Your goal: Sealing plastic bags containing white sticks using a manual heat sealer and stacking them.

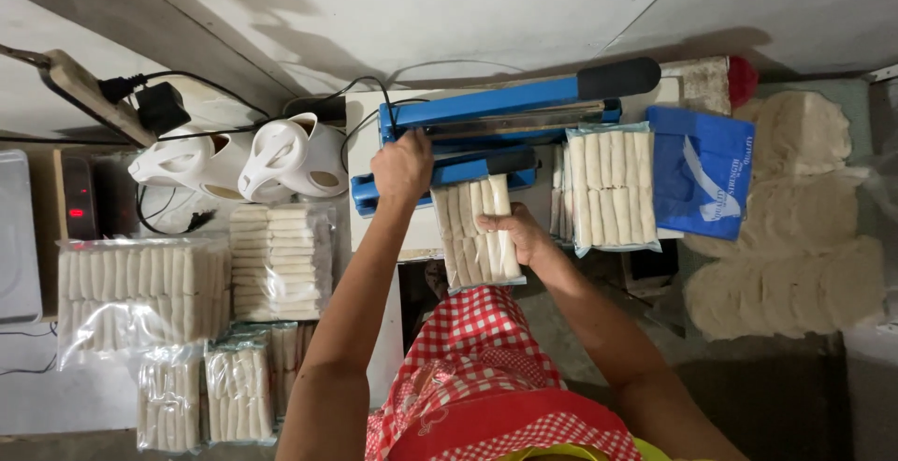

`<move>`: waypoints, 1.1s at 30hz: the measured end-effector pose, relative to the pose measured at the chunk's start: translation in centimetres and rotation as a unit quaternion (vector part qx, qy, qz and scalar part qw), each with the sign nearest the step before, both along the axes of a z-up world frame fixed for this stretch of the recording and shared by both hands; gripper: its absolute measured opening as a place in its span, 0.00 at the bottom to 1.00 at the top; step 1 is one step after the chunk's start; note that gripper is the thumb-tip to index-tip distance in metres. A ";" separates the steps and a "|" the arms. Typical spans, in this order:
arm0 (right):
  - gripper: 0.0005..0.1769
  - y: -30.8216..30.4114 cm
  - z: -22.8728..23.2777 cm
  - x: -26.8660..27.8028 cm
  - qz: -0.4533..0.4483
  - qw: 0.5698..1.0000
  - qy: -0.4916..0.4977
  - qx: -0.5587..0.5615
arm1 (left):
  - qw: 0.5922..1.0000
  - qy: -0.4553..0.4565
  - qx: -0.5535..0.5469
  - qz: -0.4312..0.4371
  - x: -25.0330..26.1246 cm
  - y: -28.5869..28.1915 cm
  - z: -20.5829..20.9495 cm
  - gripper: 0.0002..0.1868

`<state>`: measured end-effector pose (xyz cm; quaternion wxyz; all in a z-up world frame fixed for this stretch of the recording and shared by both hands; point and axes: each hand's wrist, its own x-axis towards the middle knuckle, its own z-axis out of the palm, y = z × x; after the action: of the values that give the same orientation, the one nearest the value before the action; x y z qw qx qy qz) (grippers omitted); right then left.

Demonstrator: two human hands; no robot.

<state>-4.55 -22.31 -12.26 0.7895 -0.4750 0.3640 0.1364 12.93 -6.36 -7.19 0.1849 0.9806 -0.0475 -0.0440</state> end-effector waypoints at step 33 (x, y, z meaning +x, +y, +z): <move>0.31 -0.5 17.1 -7.9 -0.102 0.993 -0.027 -0.049 | 0.726 0.333 -0.599 0.061 -20.9 -0.6 13.0 0.26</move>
<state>-12.48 -22.78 4.86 0.7847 -0.4768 0.3955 0.0243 -7.92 -6.92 5.80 0.7398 0.5893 0.0606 -0.3190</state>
